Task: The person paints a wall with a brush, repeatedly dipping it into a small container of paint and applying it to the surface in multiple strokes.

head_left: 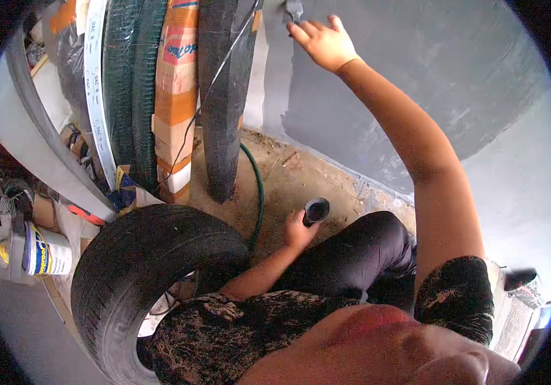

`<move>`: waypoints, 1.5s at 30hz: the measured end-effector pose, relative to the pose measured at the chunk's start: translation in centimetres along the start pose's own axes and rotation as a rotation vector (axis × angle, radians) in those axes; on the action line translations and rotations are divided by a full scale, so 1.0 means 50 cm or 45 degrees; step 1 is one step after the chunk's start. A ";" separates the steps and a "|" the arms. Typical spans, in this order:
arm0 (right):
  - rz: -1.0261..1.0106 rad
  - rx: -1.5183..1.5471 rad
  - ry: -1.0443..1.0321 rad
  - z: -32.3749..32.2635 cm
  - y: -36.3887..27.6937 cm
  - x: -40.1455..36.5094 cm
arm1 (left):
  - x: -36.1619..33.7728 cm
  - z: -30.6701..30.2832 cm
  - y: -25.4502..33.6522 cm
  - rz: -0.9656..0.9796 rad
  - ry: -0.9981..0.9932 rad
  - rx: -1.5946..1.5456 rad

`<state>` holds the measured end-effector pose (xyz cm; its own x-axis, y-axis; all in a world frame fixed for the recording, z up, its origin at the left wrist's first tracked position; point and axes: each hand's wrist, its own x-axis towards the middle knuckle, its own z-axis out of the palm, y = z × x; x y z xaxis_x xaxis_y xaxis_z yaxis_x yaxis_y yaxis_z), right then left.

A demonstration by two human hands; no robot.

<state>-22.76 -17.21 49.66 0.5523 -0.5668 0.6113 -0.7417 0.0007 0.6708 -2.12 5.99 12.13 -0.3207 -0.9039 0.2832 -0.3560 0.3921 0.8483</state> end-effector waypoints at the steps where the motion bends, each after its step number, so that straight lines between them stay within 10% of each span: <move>1: -0.060 0.015 -0.089 0.006 -0.012 -0.010 | 0.001 -0.002 0.003 0.001 0.002 -0.005; 26: -0.241 0.174 -0.107 0.093 -0.170 -0.164 | -0.016 0.000 -0.027 0.023 -0.033 0.060; 45: 0.516 0.606 -0.415 0.106 -0.339 -0.278 | -0.007 -0.013 -0.019 -0.285 -0.268 0.166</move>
<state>-19.88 -13.72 27.54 0.1104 -0.8160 0.5673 -0.9919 -0.0543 0.1149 -1.09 5.83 11.54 -0.3917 -0.9200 -0.0140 -0.5431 0.2188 0.8107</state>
